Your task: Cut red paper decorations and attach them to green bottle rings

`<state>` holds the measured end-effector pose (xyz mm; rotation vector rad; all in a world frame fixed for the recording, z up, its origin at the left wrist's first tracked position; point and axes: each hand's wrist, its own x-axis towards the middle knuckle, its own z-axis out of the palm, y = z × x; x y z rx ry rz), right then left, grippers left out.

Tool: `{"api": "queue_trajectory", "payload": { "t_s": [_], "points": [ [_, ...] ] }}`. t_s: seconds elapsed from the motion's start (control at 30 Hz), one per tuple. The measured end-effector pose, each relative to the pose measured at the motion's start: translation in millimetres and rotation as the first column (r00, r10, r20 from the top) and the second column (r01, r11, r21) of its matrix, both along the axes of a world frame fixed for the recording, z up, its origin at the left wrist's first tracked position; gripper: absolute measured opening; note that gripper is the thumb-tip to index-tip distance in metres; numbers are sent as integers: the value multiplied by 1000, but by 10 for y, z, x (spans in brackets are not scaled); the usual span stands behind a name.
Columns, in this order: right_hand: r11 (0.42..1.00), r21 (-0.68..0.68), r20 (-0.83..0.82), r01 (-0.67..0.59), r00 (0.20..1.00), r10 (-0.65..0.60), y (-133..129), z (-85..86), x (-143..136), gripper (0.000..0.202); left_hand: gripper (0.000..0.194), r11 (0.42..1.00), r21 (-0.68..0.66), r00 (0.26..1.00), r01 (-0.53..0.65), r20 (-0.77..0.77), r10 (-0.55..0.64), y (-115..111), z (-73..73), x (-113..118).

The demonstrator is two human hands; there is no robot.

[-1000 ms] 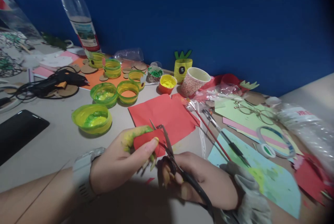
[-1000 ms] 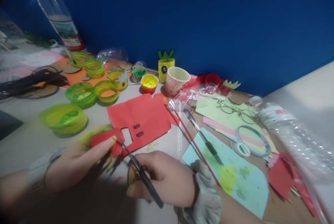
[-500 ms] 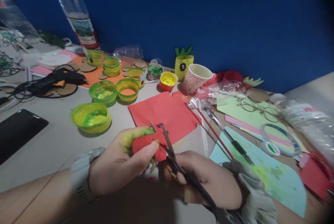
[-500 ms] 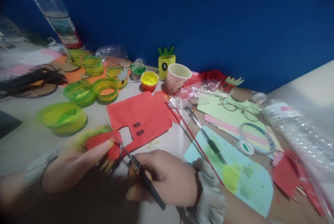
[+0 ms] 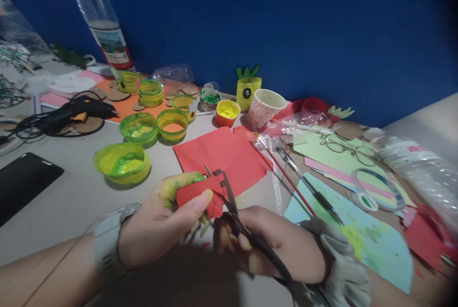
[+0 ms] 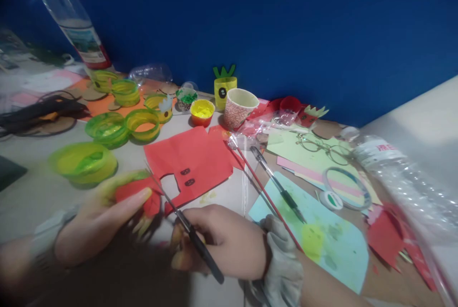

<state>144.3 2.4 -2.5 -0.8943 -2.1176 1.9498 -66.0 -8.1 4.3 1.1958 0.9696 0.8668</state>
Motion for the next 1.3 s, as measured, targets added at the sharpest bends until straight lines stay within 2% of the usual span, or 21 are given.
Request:
{"api": "queue_trajectory", "payload": {
  "t_s": [0.13, 0.27, 0.37, 0.53, 0.67, 0.83, 1.03, 1.17, 1.3],
  "points": [
    [999, 33, 9, -43, 999, 43, 4, -22, 8, 51, 21, 997, 74, 1000, 1, -29, 1, 11, 0, 11],
    [999, 7, 16, -39, 999, 39, 5, -8, 0, 58, 27, 995, 101, 996, 21, -91, -12, 4, -22, -4],
    [999, 13, 32, -33, 999, 33, 8, 11, -5, 63, 23, 990, 137, 992, 26, -125, -8, 14, -3, 4],
    [998, 25, 30, -56, 998, 55, 18, 7, -2, 60, 20, 980, 194, 989, 36, -145, -8, 32, 14, 24],
    [998, 23, 30, -53, 998, 52, 2, -21, 2, 56, 25, 981, 187, 979, 57, -204, -18, 19, -20, 0],
    [999, -28, 15, -43, 999, 44, -21, -57, 14, 65, 26, 979, 197, 968, 59, -252, -8, 13, -11, -9],
    [999, -44, -46, -9, 999, 7, -23, -58, 12, 64, 24, 977, 205, 966, 49, -260, 6, 7, 0, -9],
    [1000, -25, -22, -11, 1000, 11, -12, -33, 7, 68, 19, 982, 188, 975, -35, -211, 75, 3, 2, 2],
    [1000, -15, -22, 4, 1000, -4, -3, -8, 1, 70, 16, 985, 162, 983, -60, -162, 86, -12, -23, -2]
  ]
}}
